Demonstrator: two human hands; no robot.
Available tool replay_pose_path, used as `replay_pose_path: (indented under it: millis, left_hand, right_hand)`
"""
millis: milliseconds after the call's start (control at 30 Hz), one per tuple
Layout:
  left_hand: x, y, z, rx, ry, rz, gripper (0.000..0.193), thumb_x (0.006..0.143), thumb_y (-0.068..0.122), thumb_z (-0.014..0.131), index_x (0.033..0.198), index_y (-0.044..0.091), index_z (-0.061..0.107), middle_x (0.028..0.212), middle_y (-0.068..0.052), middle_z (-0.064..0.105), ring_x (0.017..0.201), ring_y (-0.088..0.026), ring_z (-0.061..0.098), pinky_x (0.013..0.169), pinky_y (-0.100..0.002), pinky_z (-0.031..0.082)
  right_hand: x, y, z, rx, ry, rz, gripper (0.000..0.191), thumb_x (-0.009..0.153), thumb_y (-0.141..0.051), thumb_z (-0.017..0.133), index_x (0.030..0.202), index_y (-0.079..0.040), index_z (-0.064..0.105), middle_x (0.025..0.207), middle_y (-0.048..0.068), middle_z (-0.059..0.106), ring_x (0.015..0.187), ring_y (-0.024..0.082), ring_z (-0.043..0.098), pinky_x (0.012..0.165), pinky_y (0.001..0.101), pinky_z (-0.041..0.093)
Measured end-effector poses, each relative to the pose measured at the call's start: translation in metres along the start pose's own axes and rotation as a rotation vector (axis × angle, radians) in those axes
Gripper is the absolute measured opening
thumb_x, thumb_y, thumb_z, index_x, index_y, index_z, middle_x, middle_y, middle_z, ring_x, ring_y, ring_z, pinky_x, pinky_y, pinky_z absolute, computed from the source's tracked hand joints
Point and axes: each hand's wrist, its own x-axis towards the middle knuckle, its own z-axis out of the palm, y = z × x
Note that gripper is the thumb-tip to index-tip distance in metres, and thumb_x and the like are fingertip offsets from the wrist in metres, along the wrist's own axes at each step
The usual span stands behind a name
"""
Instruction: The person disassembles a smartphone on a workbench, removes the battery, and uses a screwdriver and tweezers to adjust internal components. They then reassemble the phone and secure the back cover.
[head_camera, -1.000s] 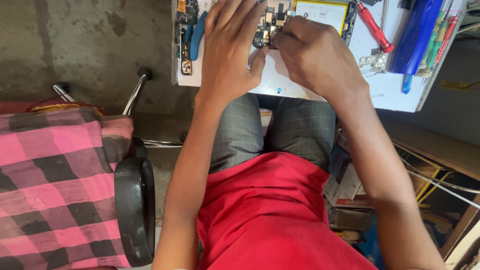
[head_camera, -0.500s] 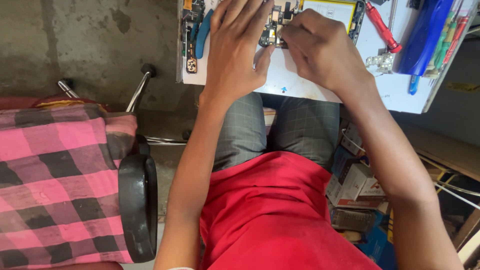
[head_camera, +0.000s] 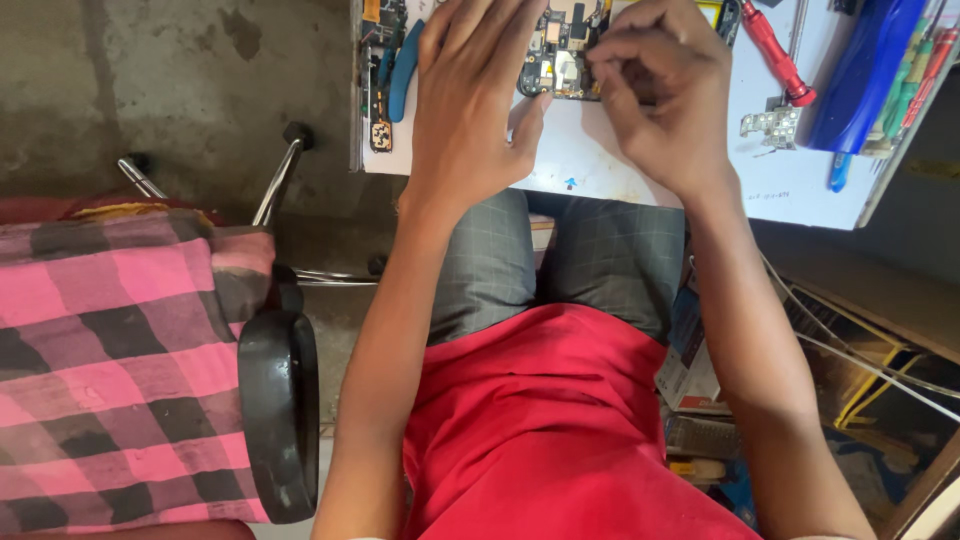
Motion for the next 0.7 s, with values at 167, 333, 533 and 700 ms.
replay_pose_path:
  millis: [167,333,533,700]
  left_hand:
    - [0.000,0.001,-0.001,0.005,-0.006,-0.008,0.074,0.091,0.015,0.083,0.154,0.002,0.047,0.155,-0.015,0.053,0.151,-0.033,0.040,0.128,-0.050,0.024]
    - [-0.002,0.001,-0.001,0.020,-0.030,-0.024,0.072,0.092,0.017,0.083,0.153,0.002,0.048,0.155,-0.014,0.054,0.152,-0.032,0.040,0.129,-0.050,0.024]
    - [-0.001,-0.001,0.000,0.010,-0.003,-0.010,0.074,0.090,0.015,0.083,0.154,0.002,0.047,0.156,-0.015,0.053,0.152,-0.032,0.040,0.130,-0.050,0.023]
    - [-0.002,-0.001,0.001,0.025,-0.008,-0.016,0.074,0.091,0.016,0.083,0.154,0.002,0.048,0.156,-0.015,0.053,0.152,-0.032,0.040,0.130,-0.050,0.023]
  right_hand:
    - [-0.008,-0.017,0.005,-0.265,-0.001,-0.126,0.025,0.097,0.010,0.075,0.121,0.006,0.072,0.120,0.014,0.058,0.101,0.023,0.064,0.085,0.0309,0.054]
    - [-0.016,-0.027,0.018,-0.395,0.008,-0.145,0.031,0.097,0.010,0.075,0.127,0.004,0.072,0.124,0.014,0.057,0.103,0.026,0.056,0.086,0.0334,0.052]
    - [-0.017,-0.028,0.020,-0.415,0.020,-0.154,0.029,0.098,0.011,0.076,0.126,0.004,0.074,0.123,0.012,0.058,0.104,0.026,0.055,0.087,0.0340,0.052]
    - [-0.017,-0.027,0.019,-0.352,0.029,-0.121,0.025,0.098,0.010,0.078,0.122,0.003,0.075,0.122,0.011,0.059,0.103,0.025,0.056,0.084,0.0325,0.052]
